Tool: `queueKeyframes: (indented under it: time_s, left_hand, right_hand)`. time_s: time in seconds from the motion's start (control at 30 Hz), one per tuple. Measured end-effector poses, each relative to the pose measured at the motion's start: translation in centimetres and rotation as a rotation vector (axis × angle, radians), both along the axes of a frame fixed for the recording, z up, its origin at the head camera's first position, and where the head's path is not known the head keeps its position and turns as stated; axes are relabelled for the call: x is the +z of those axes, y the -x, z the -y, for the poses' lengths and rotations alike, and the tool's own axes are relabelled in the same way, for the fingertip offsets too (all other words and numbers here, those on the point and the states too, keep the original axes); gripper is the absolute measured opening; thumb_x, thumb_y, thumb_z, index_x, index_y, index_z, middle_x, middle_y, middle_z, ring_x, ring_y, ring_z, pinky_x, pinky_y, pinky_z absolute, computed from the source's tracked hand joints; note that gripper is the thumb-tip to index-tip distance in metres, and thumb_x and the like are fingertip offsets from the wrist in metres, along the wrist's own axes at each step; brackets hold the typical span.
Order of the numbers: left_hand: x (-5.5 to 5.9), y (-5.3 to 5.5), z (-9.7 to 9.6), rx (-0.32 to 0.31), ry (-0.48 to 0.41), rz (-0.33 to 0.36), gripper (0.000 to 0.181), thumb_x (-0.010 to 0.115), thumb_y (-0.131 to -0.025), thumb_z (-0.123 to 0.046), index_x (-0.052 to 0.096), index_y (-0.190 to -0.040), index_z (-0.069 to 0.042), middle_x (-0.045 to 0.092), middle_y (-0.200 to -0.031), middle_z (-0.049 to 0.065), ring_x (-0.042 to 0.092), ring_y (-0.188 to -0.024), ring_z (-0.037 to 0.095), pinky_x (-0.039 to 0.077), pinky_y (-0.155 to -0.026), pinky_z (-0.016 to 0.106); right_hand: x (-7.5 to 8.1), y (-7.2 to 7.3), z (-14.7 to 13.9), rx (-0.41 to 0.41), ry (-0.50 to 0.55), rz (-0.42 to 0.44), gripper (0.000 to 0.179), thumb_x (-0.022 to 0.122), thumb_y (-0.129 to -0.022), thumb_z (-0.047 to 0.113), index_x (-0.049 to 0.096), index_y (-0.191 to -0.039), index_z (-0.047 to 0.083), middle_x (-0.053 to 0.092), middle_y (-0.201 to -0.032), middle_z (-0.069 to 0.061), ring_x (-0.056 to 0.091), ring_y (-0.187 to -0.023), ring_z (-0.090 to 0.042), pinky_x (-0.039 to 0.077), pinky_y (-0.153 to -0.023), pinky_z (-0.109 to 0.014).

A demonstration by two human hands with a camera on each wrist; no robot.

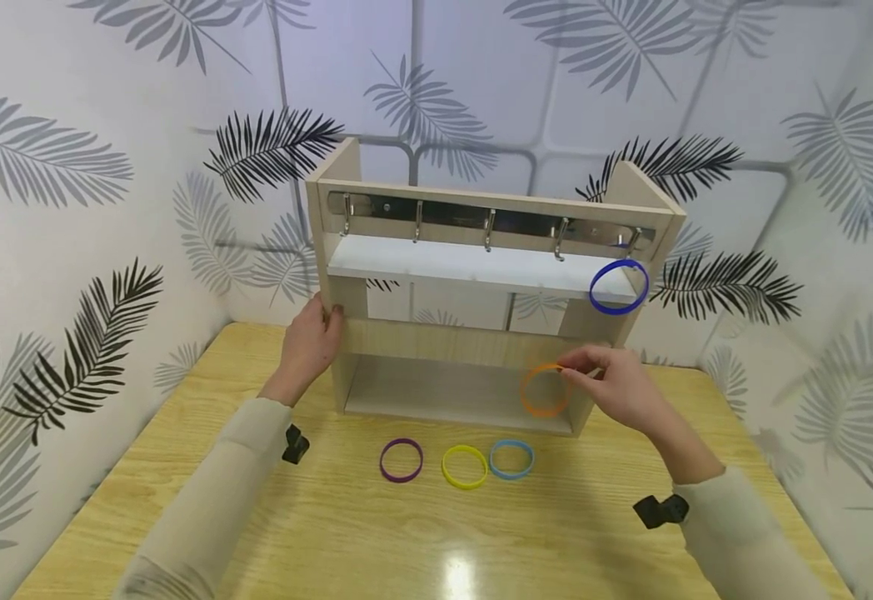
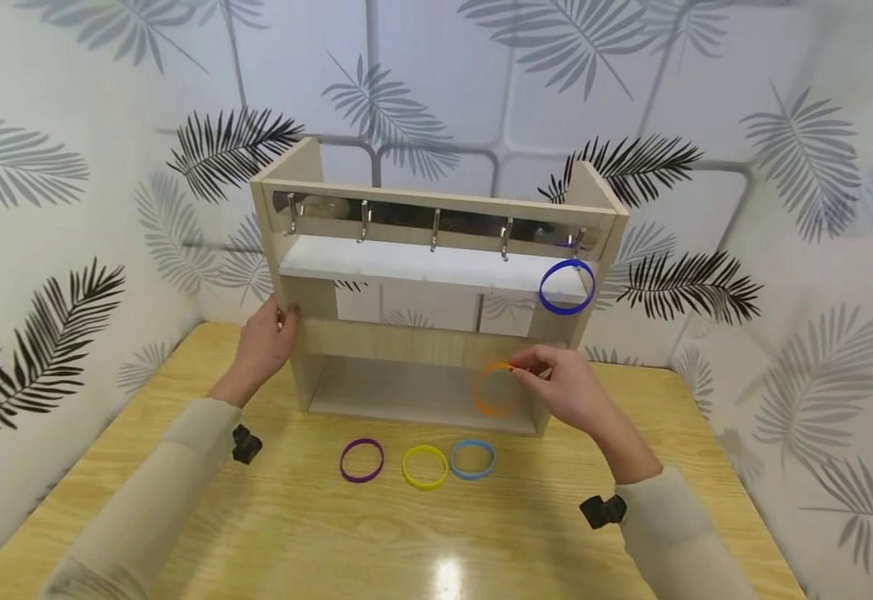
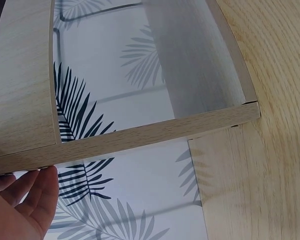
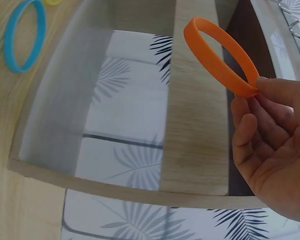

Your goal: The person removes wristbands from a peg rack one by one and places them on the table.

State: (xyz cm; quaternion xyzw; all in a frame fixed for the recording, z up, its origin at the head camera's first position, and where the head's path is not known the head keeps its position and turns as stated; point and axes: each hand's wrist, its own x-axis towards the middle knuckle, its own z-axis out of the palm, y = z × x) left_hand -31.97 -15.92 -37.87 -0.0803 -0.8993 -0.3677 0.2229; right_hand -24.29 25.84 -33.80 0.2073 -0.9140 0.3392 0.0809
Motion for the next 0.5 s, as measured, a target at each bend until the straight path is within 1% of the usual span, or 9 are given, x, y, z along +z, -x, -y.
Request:
queueKeyframes:
  time_s: [0.07,0.17,0.33,0.5]
  left_hand:
    - [0.0,0.0,0.0,0.001,-0.003,0.006,0.047,0.035,-0.101,-0.031,0.045,-0.132,0.004,0.059,-0.113,0.024,0.06,-0.096,0.04,0.048,-0.076,0.053]
    - [0.1,-0.1,0.0,-0.006,-0.008,0.01,0.047,0.035,-0.1,-0.031,0.044,-0.133,0.003,0.059,-0.115,0.024,0.06,-0.099,0.039,0.048,-0.077,0.052]
    - [0.3,-0.3,-0.1,-0.018,-0.019,0.022,0.048,0.035,-0.1,-0.031,0.043,-0.134,0.002,0.057,-0.119,0.024,0.059,-0.103,0.039,0.048,-0.08,0.052]
    - [0.2,-0.3,-0.1,-0.02,-0.027,0.031,0.048,0.035,-0.1,-0.031,0.043,-0.135,0.001,0.056,-0.121,0.024,0.058,-0.105,0.04,0.047,-0.081,0.053]
  right_hand:
    - [-0.5,0.1,-0.2,-0.004,-0.007,0.016,0.014,0.063,-0.091,0.012,0.07,-0.1,0.004,0.068,-0.092,-0.006,0.061,-0.08,-0.02,0.05,-0.064,-0.027]
    - [-1.3,0.2,-0.6,-0.011,-0.016,0.028,0.013,0.064,-0.091,0.012,0.07,-0.099,0.005,0.068,-0.09,-0.006,0.061,-0.08,-0.018,0.05,-0.064,-0.028]
    - [-2.5,0.4,-1.4,-0.006,-0.044,0.012,0.011,0.065,-0.089,0.01,0.071,-0.097,0.005,0.068,-0.087,-0.004,0.061,-0.078,-0.017,0.05,-0.064,-0.029]
    - [-3.6,0.6,-2.2,0.02,-0.064,-0.001,0.011,0.066,-0.088,0.008,0.071,-0.096,0.003,0.068,-0.085,-0.005,0.061,-0.076,-0.017,0.049,-0.061,-0.028]
